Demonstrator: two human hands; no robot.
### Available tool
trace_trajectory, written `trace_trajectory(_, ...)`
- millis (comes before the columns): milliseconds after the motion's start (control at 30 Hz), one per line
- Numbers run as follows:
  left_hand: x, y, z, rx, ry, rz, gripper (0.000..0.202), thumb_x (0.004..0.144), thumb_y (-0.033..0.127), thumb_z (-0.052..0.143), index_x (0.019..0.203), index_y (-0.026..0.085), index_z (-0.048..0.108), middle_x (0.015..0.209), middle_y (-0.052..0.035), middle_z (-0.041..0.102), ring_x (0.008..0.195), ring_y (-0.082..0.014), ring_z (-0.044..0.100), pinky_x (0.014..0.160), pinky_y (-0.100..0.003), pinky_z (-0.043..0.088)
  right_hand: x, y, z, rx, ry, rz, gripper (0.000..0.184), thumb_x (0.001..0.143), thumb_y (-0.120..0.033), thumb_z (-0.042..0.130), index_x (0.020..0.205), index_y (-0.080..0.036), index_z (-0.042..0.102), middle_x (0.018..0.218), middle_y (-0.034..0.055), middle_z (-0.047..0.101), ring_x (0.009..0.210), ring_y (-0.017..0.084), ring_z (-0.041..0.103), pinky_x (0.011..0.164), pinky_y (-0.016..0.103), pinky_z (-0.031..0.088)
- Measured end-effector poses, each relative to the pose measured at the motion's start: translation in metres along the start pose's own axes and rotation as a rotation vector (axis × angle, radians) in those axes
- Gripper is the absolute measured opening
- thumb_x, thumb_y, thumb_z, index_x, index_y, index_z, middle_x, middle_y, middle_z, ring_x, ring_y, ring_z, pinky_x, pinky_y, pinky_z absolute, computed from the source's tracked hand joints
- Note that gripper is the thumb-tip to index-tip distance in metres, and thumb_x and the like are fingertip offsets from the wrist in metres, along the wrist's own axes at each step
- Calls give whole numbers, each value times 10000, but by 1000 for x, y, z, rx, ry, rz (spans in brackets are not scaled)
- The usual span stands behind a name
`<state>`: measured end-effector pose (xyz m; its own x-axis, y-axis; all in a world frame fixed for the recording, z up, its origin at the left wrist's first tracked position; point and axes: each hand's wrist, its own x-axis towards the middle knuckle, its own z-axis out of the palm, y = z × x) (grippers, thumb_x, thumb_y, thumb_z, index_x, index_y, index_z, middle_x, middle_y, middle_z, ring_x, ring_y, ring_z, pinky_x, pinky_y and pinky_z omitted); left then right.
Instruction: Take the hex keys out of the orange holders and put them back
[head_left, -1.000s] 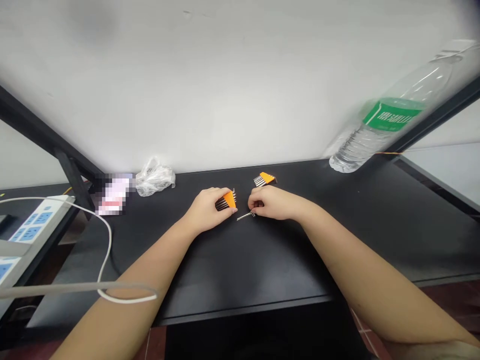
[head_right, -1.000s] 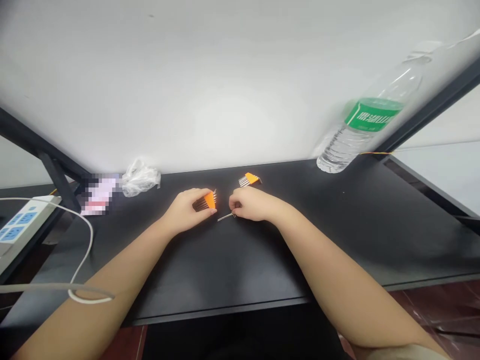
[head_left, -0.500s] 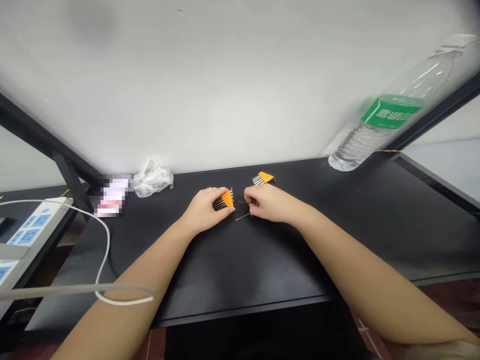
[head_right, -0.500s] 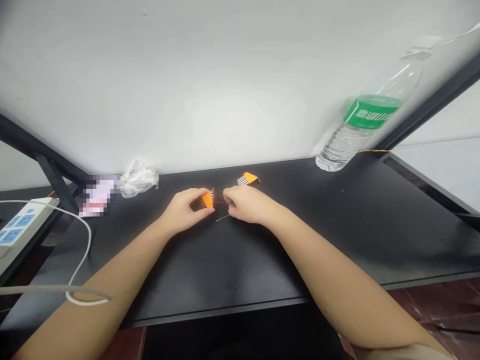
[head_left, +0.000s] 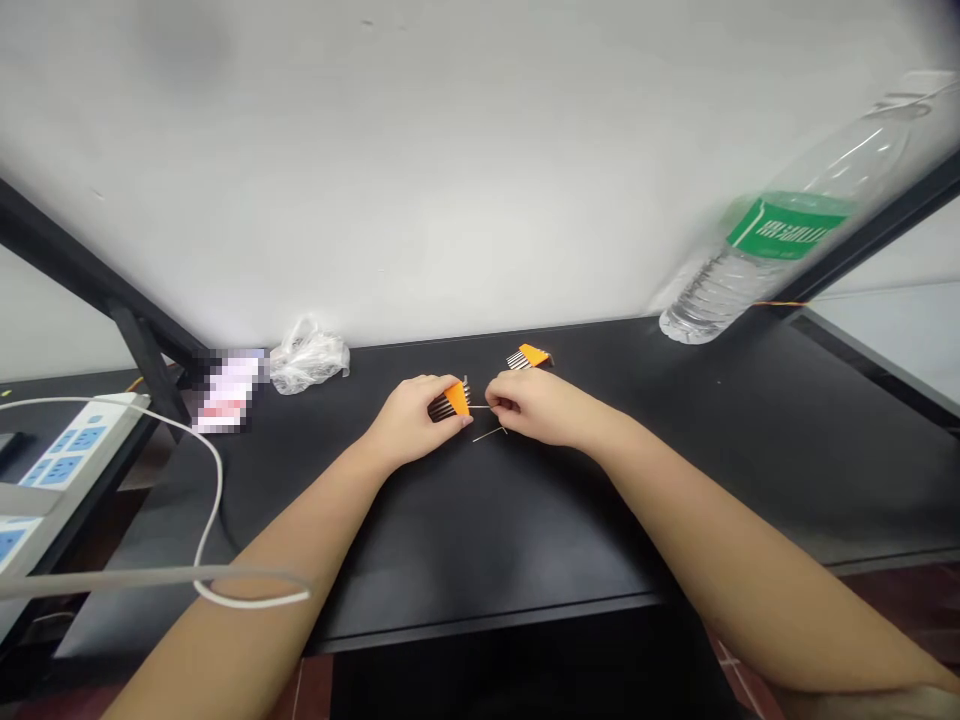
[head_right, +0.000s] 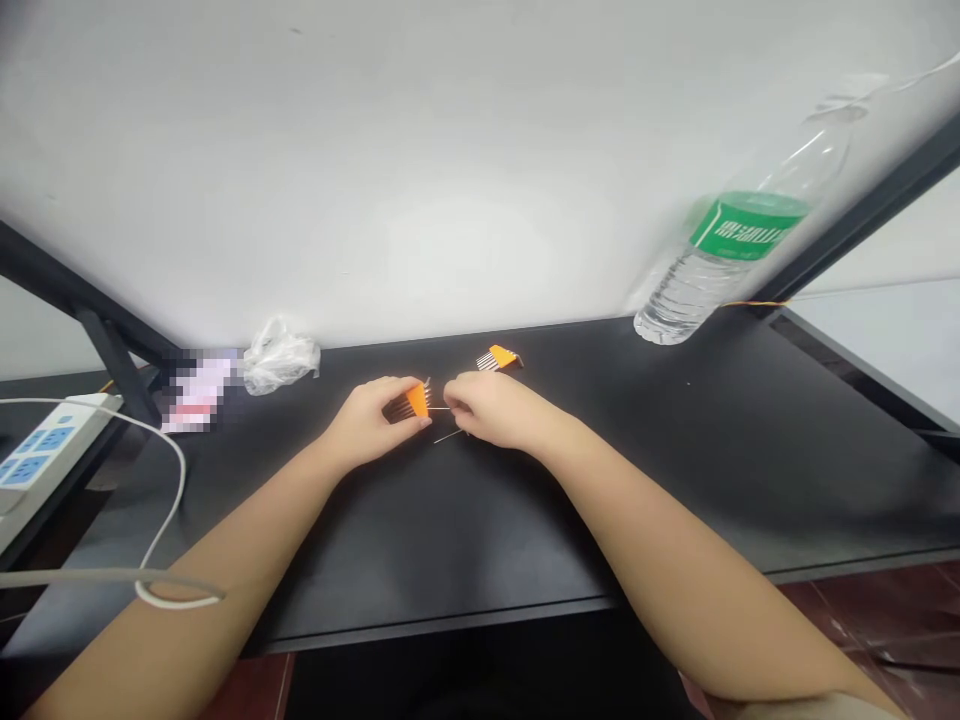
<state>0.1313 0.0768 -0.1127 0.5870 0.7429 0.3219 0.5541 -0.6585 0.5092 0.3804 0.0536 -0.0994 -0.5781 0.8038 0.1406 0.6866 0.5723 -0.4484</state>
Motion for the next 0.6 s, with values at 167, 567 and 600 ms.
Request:
trace_trajectory(167, 0, 0, 0, 81, -26, 33, 335, 858, 412, 721, 1135, 230, 673, 943, -34, 732, 875, -232, 673, 872, -398, 516, -3, -5, -1, -109, 80, -75, 146, 956, -130, 532, 891, -184, 650, 928, 58, 623, 761, 162, 547, 707, 300, 403)
trace_trajectory(567, -1, 2, 0, 19, 26, -8, 376, 847, 413, 725, 1174, 230, 686, 1058, -44, 748, 920, -220, 694, 884, -366, 540, 5, -15, 10, 126, 182, -105, 154, 971, -141, 506, 969, -198, 650, 1003, 69, 604, 851, 178, 582, 762, 310, 476)
trace_trajectory(600, -1, 1, 0, 6, 34, -23, 390, 848, 420, 724, 1187, 232, 685, 1081, -47, 748, 937, -223, 698, 890, -365, 544, 5, -15, 10, 144, 207, -83, 127, 960, -144, 521, 969, -196, 636, 999, 68, 605, 857, 181, 581, 766, 312, 477)
